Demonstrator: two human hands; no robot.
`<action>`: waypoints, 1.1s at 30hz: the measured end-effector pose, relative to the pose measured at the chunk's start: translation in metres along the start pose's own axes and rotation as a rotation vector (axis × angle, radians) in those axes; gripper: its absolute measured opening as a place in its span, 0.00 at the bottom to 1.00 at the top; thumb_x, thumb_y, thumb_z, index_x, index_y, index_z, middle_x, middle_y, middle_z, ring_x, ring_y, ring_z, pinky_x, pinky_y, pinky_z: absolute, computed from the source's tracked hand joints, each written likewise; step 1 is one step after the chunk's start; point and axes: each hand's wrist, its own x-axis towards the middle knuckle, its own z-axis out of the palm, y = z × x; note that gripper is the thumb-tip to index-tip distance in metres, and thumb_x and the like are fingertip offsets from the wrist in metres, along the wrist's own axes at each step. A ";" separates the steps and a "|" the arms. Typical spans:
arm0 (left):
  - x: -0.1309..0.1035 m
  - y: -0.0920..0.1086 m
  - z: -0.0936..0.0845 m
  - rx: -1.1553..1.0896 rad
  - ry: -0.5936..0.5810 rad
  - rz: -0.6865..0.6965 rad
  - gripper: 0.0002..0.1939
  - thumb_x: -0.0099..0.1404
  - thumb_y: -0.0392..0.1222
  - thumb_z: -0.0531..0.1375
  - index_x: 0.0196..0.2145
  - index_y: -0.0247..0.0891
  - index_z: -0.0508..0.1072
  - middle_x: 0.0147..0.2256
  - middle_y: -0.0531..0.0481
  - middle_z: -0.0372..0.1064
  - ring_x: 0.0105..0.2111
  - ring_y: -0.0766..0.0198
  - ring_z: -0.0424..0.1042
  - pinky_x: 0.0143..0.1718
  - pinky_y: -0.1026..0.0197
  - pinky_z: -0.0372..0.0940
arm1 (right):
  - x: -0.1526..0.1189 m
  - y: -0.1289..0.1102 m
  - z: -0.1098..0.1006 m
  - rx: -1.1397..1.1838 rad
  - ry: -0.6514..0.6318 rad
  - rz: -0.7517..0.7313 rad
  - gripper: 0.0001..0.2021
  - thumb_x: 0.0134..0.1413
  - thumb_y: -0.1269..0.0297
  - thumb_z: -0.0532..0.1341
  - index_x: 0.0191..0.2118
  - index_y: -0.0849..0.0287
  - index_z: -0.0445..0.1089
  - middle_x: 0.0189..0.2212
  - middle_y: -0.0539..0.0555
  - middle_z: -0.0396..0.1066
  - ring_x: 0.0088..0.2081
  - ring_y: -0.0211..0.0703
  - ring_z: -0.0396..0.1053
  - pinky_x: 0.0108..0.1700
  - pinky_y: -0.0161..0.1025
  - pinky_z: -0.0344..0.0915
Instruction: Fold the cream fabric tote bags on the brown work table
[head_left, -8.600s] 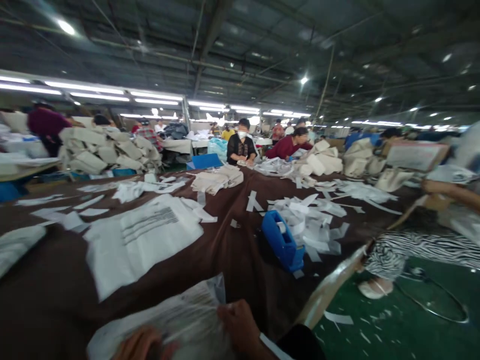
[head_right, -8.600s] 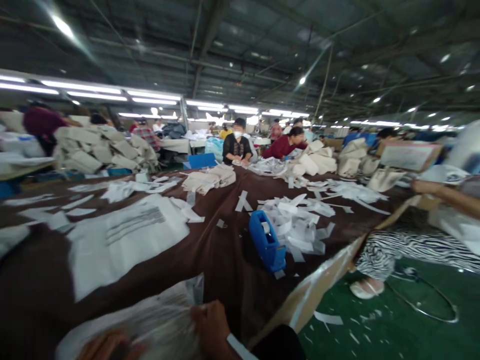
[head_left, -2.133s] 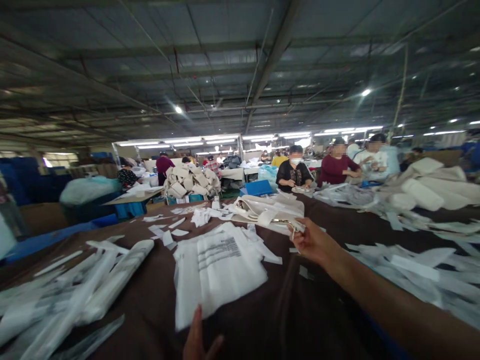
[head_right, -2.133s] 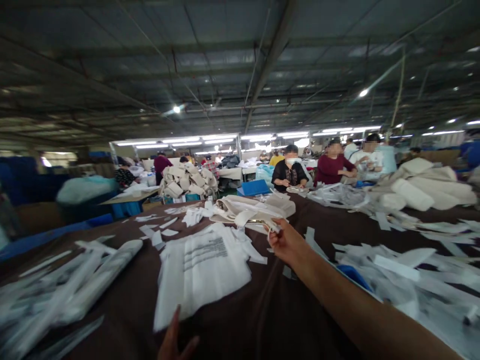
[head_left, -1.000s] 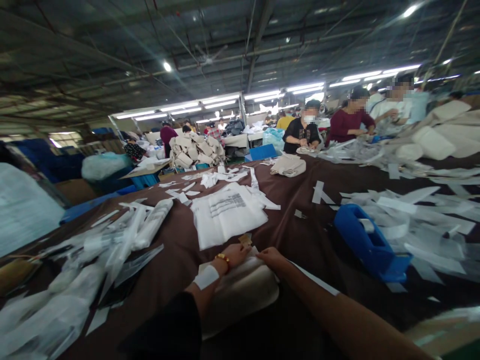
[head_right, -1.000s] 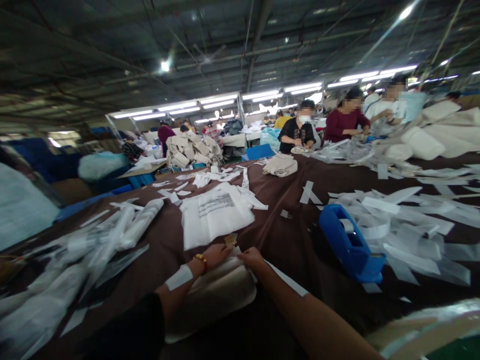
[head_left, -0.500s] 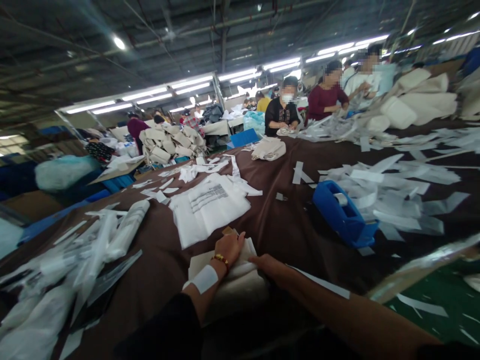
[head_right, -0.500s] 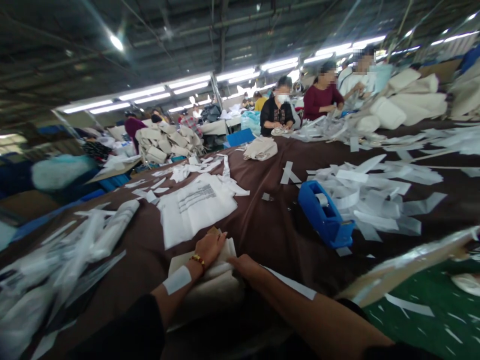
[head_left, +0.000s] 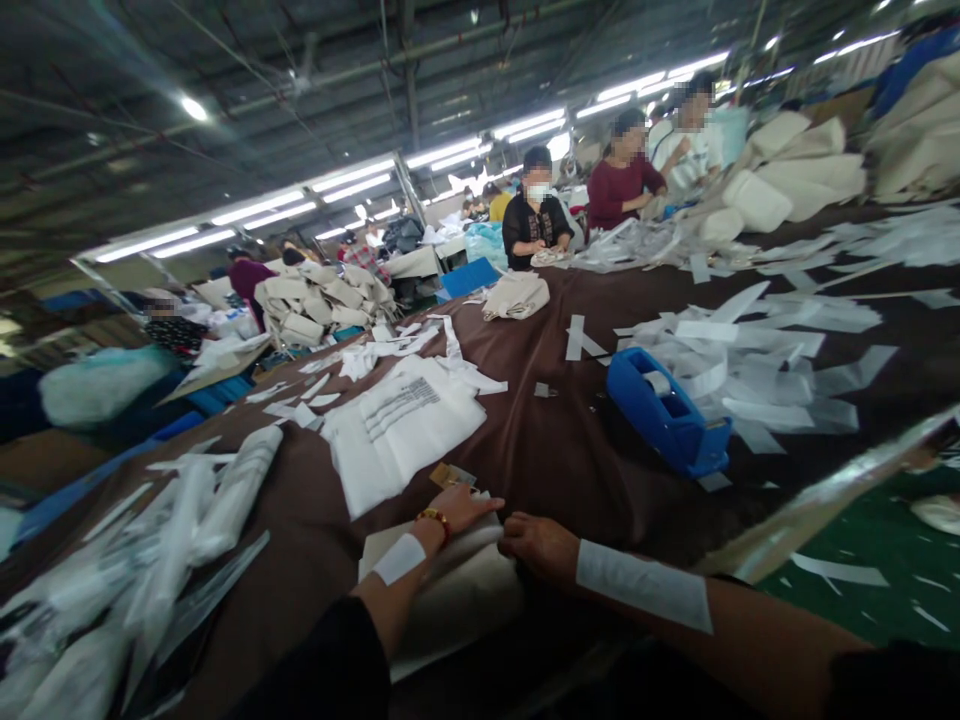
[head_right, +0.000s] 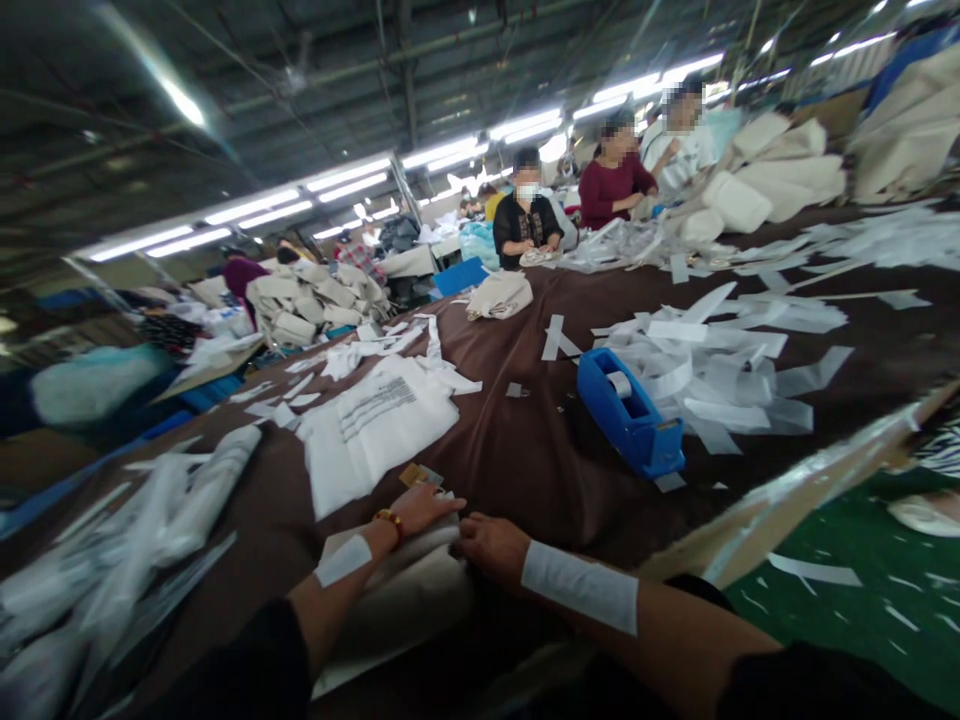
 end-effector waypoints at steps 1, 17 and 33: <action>0.002 0.003 0.003 0.005 0.021 -0.027 0.31 0.54 0.69 0.51 0.35 0.38 0.72 0.41 0.38 0.72 0.44 0.49 0.71 0.44 0.54 0.64 | 0.002 -0.002 0.001 0.020 0.011 0.009 0.09 0.55 0.74 0.54 0.38 0.61 0.71 0.35 0.55 0.68 0.40 0.42 0.62 0.42 0.35 0.61; 0.004 0.013 -0.015 0.030 0.091 0.078 0.22 0.66 0.55 0.47 0.34 0.36 0.72 0.38 0.41 0.72 0.43 0.54 0.70 0.46 0.53 0.62 | 0.008 -0.022 -0.014 -0.002 -0.149 0.142 0.10 0.56 0.73 0.53 0.31 0.66 0.73 0.33 0.58 0.72 0.33 0.44 0.69 0.32 0.35 0.59; -0.114 0.015 0.017 0.177 0.104 0.256 0.24 0.64 0.58 0.50 0.38 0.34 0.72 0.41 0.39 0.72 0.44 0.51 0.70 0.43 0.52 0.66 | 0.022 -0.031 -0.010 -0.193 -0.267 0.039 0.11 0.55 0.74 0.53 0.35 0.64 0.73 0.33 0.60 0.73 0.34 0.47 0.72 0.33 0.37 0.65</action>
